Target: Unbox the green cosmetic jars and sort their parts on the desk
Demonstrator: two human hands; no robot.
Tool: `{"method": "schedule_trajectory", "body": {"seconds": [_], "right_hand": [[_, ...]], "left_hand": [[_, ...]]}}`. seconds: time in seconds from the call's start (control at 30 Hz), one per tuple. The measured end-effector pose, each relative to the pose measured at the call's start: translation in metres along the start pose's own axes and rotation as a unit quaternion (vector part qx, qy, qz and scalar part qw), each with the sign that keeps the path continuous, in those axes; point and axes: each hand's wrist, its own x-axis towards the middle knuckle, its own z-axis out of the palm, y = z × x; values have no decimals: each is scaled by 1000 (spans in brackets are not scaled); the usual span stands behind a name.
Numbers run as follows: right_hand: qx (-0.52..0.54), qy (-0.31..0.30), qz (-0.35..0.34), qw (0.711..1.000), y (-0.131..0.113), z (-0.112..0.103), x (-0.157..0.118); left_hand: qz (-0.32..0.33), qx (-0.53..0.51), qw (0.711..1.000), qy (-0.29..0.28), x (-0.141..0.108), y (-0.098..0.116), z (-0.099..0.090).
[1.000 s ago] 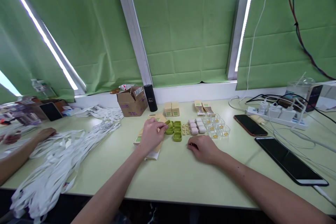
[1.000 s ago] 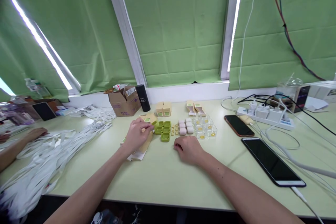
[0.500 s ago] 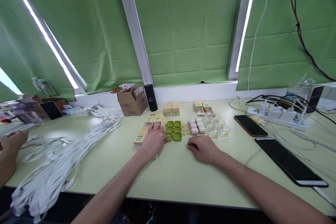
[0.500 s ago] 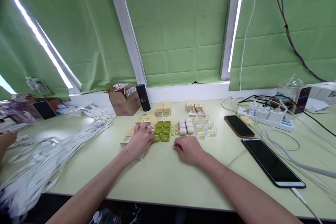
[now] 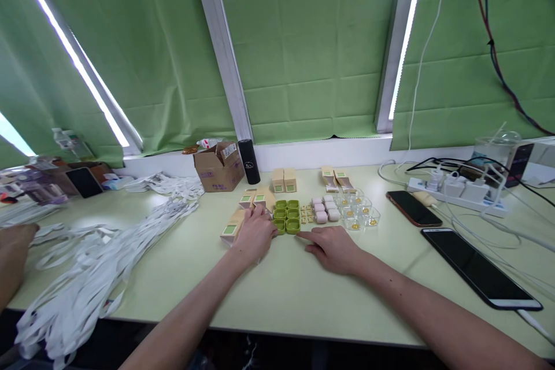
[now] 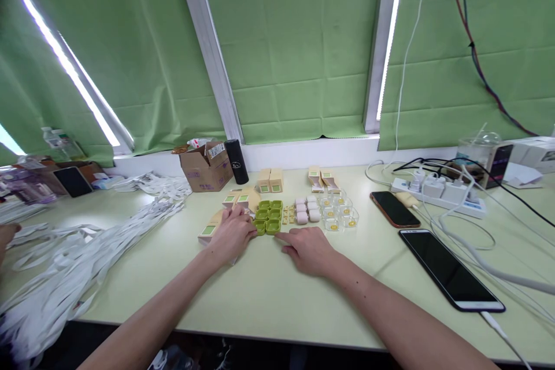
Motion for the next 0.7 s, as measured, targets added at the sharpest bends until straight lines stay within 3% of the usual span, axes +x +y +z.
{"method": "schedule_trajectory", "body": {"seconds": [0.3, 0.7], "right_hand": [[-20, -65, 21, 997, -6, -9, 3], [-10, -37, 3, 999, -3, -5, 3]], "left_hand": [[-44, 97, 989, -106, 4, 13, -11], [-37, 94, 992, -78, 2, 13, -9]]}}
